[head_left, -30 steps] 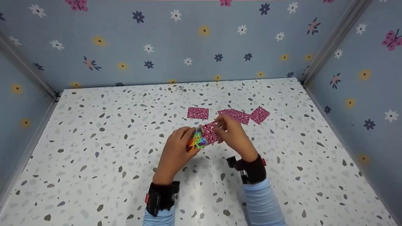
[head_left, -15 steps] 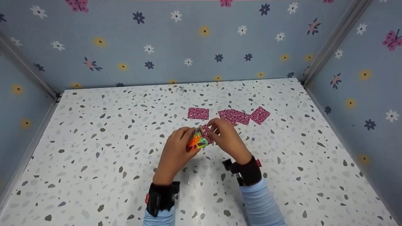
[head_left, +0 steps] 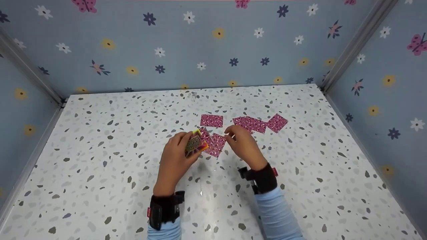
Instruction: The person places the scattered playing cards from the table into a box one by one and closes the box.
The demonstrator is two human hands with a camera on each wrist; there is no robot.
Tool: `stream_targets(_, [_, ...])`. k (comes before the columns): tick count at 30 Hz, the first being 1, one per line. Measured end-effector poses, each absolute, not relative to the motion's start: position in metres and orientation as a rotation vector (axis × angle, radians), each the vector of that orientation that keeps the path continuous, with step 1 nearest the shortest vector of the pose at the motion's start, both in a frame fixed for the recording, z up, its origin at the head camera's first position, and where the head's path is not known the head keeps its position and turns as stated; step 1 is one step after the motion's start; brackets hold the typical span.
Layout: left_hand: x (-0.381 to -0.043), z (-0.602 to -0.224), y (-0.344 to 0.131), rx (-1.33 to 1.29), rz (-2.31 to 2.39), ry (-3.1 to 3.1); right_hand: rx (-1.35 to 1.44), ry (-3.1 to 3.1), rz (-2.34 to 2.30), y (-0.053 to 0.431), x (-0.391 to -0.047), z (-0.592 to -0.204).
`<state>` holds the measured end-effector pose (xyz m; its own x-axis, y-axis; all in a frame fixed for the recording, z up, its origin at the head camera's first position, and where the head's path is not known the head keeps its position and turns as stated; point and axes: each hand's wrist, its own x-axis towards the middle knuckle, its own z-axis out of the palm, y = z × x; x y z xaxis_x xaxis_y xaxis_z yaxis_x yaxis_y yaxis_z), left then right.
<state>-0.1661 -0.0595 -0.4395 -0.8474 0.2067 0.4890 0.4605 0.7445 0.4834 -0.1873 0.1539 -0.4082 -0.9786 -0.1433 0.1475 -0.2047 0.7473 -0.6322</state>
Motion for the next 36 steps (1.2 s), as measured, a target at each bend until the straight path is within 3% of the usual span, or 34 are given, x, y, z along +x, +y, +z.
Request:
stream_targets(10, [-0.166,-0.434,-0.057,-0.492,-0.863,-2.544,0.342,-2.987,1.079,0.16,-0.206,-0.435])
stream_targets(22, [-0.169,-0.432,-0.054,-0.496,-0.857,-2.521,0.118,-3.3,0.822,0.154,-0.233,-0.45])
stream_targets(28, [-0.167,-0.433,-0.053,-0.512,-0.823,-2.546,0.094,-3.306,0.694,0.145,-0.235,-0.457])
stream_targets(36, [-0.164,-0.435,-0.056,-0.514,-0.827,-2.566,-0.145,-3.385,0.532,0.126,-0.239,-0.463])
